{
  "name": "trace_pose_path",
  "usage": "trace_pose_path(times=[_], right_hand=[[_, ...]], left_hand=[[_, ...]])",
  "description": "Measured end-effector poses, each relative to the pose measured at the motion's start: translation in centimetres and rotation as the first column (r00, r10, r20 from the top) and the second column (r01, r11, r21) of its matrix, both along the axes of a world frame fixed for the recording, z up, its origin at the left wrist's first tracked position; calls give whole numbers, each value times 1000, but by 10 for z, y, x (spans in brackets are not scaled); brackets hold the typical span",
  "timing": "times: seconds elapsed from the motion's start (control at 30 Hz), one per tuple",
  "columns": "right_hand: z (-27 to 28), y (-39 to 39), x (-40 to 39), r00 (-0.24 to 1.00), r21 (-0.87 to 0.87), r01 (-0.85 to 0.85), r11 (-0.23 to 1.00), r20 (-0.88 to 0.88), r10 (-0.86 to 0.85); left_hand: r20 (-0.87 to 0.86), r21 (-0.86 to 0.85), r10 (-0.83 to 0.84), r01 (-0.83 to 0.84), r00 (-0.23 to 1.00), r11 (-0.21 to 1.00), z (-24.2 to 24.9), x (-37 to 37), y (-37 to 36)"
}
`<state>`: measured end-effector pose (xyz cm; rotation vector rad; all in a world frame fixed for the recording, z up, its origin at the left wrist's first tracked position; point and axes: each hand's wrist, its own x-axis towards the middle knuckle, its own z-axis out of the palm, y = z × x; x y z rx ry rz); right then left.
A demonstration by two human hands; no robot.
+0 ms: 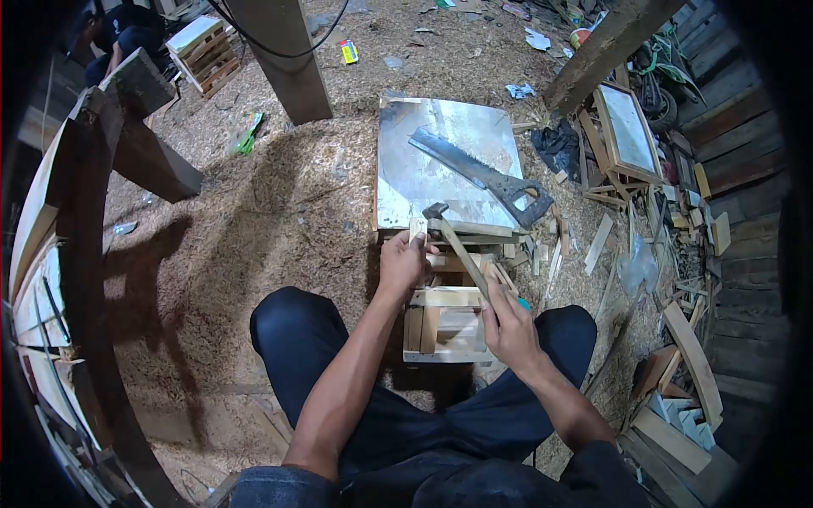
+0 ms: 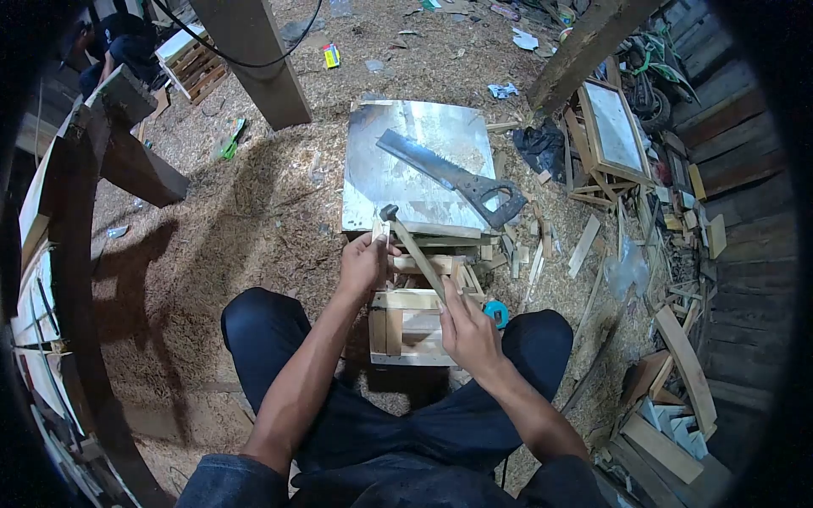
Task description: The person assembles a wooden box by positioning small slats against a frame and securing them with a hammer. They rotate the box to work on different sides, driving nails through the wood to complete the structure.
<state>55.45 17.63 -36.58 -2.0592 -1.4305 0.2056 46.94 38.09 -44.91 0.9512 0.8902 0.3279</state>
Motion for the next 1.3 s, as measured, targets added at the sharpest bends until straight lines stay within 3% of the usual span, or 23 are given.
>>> trace_pose_path(times=[0.13, 0.23, 0.33, 0.43, 0.53, 0.63, 0.73, 0.87, 0.97, 1.1, 1.17, 1.23, 1.3], right_hand=[[-10, -2, 0, 998, 25, -27, 999, 55, 25], [-17, 0, 3, 1000, -94, 17, 995, -3, -18], [-10, 2, 1, 998, 90, -14, 996, 54, 9], [-15, -2, -2, 998, -66, -1, 998, 62, 5], [-18, -2, 1, 1000, -91, 6, 996, -3, -7], [-10, -2, -3, 999, 50, 8, 999, 33, -10], [-24, -3, -1, 999, -139, 38, 990, 42, -32], [-17, -2, 1, 996, 90, 17, 996, 83, -24], [-4, -4, -1, 995, 16, -2, 1000, 100, 1], [-17, -5, 13, 997, 83, -26, 996, 74, 19], [-9, -3, 20, 994, 146, -68, 987, 93, 55], [-4, -3, 29, 993, -6, -75, 997, 96, 75], [-5, -6, 40, 990, -133, -73, 988, 107, 88]], left_hand=[[-3, 41, 18, -18, 1000, 999, 2, 0, -2], [11, 20, 25, -26, 1000, 999, -1, 1, -4], [-6, 3, 38, -38, 999, 999, 2, 1, -1], [-4, 44, 24, -24, 1000, 999, 1, 1, -2], [20, 4, 41, -41, 999, 999, 2, 2, -3], [8, 12, 40, -40, 999, 999, 0, 0, -1], [8, -6, 25, -25, 1000, 1000, 8, 0, -1], [37, 5, 43, -43, 998, 999, -7, 0, -3], [25, 37, 26, -27, 999, 999, -2, -1, -2], [40, 99, 4, -8, 999, 995, -11, 0, -1], [138, 60, -45, 37, 989, 998, -19, -1, 0], [186, 29, -131, 127, 974, 991, -22, -3, 3], [101, 117, -189, 177, 977, 977, -21, -4, 4]])
